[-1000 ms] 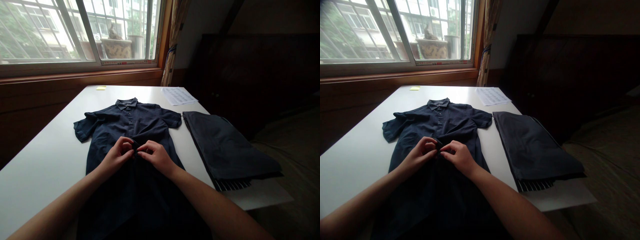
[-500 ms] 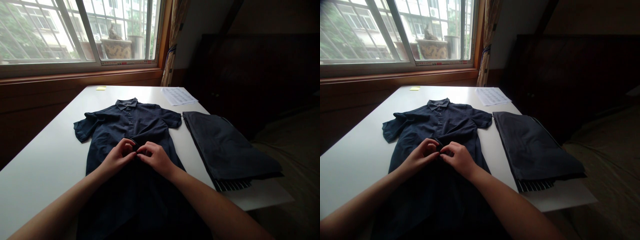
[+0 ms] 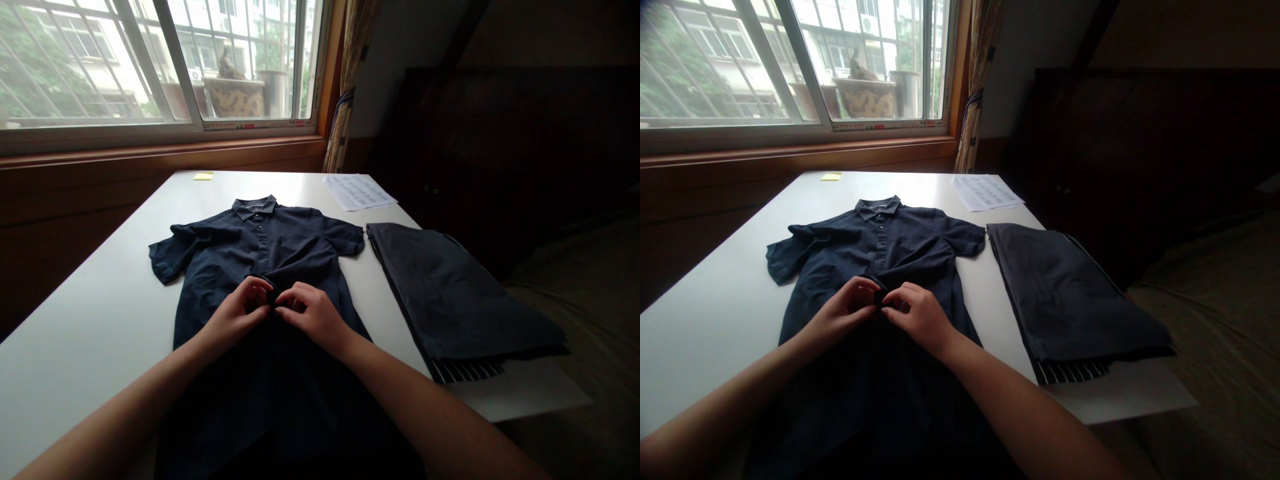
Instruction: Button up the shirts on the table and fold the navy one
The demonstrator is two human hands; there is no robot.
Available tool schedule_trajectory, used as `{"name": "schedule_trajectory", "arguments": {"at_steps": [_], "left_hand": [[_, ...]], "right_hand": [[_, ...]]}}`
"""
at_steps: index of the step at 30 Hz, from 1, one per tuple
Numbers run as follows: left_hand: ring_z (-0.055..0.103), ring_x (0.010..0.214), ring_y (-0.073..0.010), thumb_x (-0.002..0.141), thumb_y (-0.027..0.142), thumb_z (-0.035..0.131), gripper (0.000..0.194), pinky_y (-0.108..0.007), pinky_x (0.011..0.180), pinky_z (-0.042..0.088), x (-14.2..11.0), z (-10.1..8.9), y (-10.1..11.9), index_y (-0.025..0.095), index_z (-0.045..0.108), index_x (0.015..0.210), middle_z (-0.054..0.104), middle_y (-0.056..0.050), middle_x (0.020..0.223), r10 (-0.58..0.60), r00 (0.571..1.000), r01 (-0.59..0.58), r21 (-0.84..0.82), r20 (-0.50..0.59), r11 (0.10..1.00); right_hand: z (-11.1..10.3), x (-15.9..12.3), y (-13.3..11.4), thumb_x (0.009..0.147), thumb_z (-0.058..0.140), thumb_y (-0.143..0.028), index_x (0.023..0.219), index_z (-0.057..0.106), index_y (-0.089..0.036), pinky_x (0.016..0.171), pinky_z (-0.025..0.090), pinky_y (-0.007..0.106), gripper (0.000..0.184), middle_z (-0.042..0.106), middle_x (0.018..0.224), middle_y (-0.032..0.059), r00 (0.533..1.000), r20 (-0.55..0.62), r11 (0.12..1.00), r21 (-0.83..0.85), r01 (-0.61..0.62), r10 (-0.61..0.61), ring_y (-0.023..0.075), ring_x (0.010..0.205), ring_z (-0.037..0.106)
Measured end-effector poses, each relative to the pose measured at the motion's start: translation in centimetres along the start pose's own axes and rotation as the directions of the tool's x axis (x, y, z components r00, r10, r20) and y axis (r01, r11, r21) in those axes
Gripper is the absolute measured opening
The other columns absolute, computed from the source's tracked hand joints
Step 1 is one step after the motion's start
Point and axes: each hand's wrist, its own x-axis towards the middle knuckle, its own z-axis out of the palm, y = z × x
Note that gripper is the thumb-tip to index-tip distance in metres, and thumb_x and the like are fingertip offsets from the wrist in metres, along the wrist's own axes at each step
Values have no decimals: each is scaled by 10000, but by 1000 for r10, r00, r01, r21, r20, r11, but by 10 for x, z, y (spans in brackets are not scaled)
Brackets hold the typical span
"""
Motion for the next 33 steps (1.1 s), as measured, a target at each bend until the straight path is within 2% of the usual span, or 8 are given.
{"name": "schedule_trajectory", "arguments": {"at_steps": [13, 21, 28, 33], "left_hand": [[549, 790, -127, 868, 184, 636, 311, -244, 722, 454, 1, -3, -6, 206, 538, 1162, 582, 7, 893, 21, 1000, -21, -2, 10, 1000], [567, 752, -118, 858, 135, 591, 359, -228, 693, 457, -4, -2, -5, 222, 511, 1197, 590, 27, 840, 133, 991, -137, 209, 33, 968], [589, 722, -102, 853, 96, 542, 393, -212, 694, 462, -3, -1, -9, 222, 500, 1222, 610, 34, 827, 261, 964, -259, 411, 51, 874], [601, 725, -108, 859, 112, 538, 397, -212, 691, 471, -3, -1, -8, 220, 498, 1239, 611, 28, 829, 266, 962, -268, 437, 67, 859]], "right_hand": [[-2, 0, -4, 822, 738, -194, 917, 711, -197, 653, 419, 238, 99, 558, 791, -21, 1000, 11, 999, 24, -23, 23, 117, 709, 531], [-1, 1, -2, 843, 728, -217, 860, 711, -186, 670, 418, 243, 39, 590, 794, -14, 998, 29, 997, 65, -52, 50, 118, 722, 549], [-1, 2, -1, 828, 737, -201, 823, 703, -180, 665, 422, 239, 40, 581, 770, -20, 998, 35, 996, 70, -56, 54, 116, 716, 553], [-1, 2, 0, 823, 732, -187, 822, 697, -177, 643, 418, 231, 36, 566, 761, -24, 998, 42, 996, 65, -56, 53, 109, 692, 542]]}}
